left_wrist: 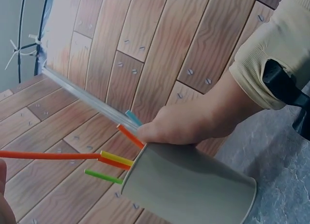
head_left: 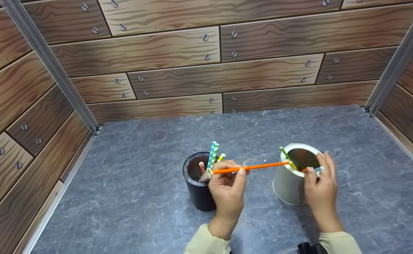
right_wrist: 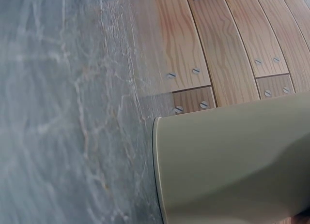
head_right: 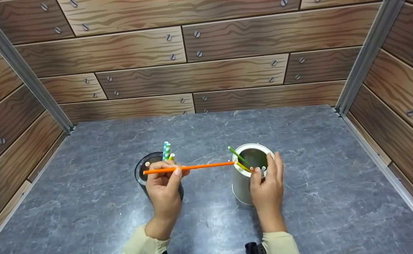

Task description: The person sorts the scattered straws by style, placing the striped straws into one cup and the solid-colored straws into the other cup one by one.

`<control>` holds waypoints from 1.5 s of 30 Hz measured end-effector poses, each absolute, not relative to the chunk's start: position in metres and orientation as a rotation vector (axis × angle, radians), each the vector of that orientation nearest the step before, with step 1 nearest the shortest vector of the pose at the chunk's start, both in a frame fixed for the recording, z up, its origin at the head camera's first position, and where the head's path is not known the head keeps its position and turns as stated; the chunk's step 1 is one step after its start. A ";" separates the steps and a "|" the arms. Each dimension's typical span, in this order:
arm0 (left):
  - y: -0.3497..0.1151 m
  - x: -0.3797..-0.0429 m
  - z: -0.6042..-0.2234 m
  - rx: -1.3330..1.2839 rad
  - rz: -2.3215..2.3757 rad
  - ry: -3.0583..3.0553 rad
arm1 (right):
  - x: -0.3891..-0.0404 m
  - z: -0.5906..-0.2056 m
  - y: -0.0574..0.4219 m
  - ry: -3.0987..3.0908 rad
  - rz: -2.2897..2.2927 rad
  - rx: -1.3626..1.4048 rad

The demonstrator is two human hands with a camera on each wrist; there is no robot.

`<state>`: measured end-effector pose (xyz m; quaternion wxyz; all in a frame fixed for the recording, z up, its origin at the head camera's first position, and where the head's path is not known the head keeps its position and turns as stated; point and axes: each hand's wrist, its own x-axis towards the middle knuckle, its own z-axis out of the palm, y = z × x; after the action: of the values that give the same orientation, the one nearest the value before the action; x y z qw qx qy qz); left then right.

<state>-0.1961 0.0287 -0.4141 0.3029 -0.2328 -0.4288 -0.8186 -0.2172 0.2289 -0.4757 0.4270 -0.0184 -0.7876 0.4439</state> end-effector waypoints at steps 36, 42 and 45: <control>0.053 -0.200 -0.432 -0.500 -2.191 -1.655 | -0.215 -0.475 0.229 -2.020 1.101 -0.100; 0.057 -0.203 -0.431 -0.477 -2.053 -1.828 | -0.216 -0.475 0.229 -1.987 1.104 -0.091; 0.059 -0.205 -0.429 -0.483 -1.994 -1.877 | -0.216 -0.475 0.228 -1.979 1.119 -0.088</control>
<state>-0.2050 0.0592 -0.4292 0.1794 -0.1708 -0.6640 -0.7055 -0.2159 0.2280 -0.4747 0.4198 -0.0350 -0.7895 0.4463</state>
